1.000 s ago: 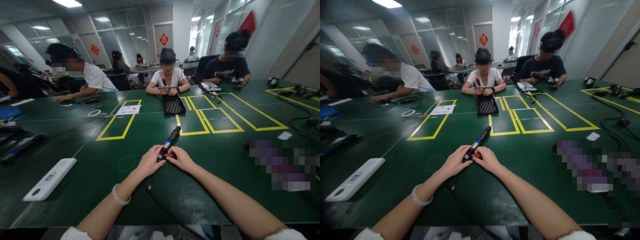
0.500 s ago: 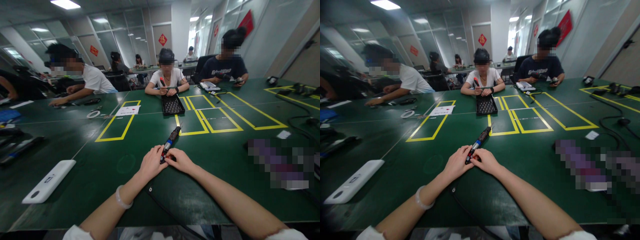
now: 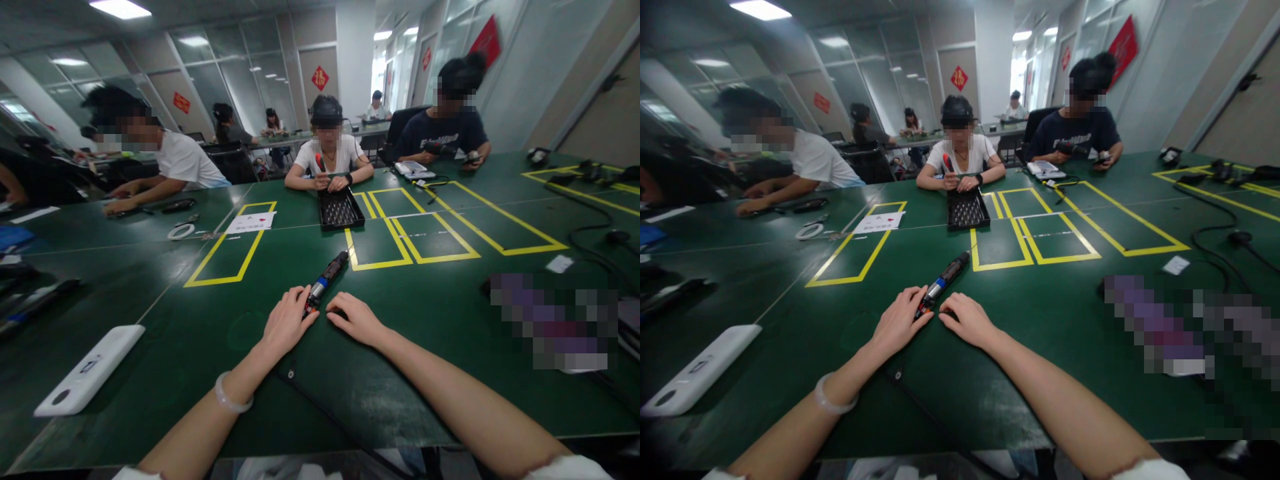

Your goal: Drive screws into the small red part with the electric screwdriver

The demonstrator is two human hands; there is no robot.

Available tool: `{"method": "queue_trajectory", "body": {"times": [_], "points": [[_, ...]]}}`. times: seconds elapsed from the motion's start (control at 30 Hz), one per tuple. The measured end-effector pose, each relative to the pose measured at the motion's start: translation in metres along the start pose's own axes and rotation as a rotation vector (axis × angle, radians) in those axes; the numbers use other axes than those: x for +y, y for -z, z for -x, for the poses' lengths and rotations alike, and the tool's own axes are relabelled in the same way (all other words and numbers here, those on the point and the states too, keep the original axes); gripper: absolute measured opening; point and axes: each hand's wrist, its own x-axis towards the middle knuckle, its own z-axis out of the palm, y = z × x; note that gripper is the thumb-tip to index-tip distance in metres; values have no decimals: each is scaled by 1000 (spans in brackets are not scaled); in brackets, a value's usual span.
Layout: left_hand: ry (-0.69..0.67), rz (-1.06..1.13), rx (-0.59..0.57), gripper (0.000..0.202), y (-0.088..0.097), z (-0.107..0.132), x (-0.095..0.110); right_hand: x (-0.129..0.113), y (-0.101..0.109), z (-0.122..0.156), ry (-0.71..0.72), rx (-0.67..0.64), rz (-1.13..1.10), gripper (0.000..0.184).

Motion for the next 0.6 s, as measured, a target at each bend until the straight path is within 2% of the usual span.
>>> {"method": "queue_trajectory", "body": {"times": [0.1,0.2,0.4,0.6], "points": [[53,-55,-1,57,3,-1,-21,1,1,1,0,-12,-5,4],[152,-110,-17,58,7,-3,-52,0,2,1,-3,-16,0,4],[385,-207,-63,58,17,1,-131,1,1,0,-8,-27,10,4],[629,-225,-65,61,27,17,-205,0,2,0,-6,-27,22,4]]}}
